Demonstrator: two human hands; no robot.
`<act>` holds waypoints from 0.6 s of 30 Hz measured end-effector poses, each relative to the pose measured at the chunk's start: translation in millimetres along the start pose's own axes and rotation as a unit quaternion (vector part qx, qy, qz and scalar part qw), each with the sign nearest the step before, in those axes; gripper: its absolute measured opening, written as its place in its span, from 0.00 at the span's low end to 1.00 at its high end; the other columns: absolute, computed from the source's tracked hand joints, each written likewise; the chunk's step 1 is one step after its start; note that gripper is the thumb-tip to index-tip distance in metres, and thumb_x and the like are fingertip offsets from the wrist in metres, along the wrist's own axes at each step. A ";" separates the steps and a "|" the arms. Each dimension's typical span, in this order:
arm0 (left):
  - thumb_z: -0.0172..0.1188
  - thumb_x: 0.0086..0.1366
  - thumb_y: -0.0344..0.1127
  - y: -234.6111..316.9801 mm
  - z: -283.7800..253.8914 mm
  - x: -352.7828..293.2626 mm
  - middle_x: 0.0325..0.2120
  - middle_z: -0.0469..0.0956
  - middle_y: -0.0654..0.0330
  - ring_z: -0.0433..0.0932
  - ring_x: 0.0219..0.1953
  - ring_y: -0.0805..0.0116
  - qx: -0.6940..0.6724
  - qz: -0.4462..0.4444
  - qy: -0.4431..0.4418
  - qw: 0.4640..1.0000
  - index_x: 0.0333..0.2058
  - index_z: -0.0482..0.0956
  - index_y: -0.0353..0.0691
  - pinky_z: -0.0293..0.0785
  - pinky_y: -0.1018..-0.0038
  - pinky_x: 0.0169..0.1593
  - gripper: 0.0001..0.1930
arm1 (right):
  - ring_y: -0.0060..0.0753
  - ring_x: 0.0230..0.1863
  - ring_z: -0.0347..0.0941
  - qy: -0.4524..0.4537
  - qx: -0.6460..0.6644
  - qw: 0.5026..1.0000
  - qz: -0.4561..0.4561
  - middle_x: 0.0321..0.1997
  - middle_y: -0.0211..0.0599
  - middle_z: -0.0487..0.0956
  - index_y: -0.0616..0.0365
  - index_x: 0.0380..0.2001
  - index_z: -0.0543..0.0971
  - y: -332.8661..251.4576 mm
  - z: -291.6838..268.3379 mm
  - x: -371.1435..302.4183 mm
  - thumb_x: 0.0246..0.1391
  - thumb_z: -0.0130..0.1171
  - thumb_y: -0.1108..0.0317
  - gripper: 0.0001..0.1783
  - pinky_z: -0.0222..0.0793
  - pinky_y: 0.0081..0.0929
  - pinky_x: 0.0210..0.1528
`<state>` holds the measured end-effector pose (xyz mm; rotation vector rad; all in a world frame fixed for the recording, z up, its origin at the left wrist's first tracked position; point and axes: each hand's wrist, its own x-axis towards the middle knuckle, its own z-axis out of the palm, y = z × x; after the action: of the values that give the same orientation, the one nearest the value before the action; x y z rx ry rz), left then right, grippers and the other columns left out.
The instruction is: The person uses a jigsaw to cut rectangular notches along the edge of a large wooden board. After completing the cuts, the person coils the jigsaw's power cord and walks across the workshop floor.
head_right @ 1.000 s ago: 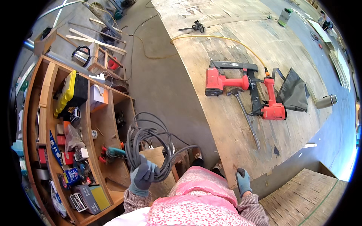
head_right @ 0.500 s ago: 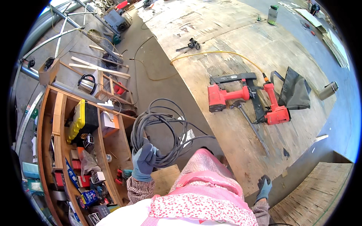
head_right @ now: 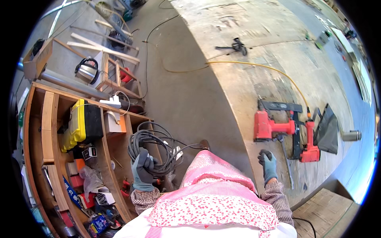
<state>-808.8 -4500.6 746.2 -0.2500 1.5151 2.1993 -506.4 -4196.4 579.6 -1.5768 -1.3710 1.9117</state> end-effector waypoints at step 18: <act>0.55 0.58 0.33 86.4 26.3 182.2 0.09 0.53 0.71 0.55 0.11 0.80 0.067 0.084 0.126 0.986 0.16 0.62 0.44 0.66 0.77 0.24 0.14 | 0.21 0.28 0.72 -0.045 -0.045 0.998 -0.025 0.33 0.33 0.77 0.59 0.40 0.74 -124.2 178.7 192.7 0.49 0.52 0.73 0.13 0.65 0.16 0.28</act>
<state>-1006.3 -4453.6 756.5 -0.3815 1.8750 2.2504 -770.6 -4077.5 555.7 -1.4968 -1.5389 1.9387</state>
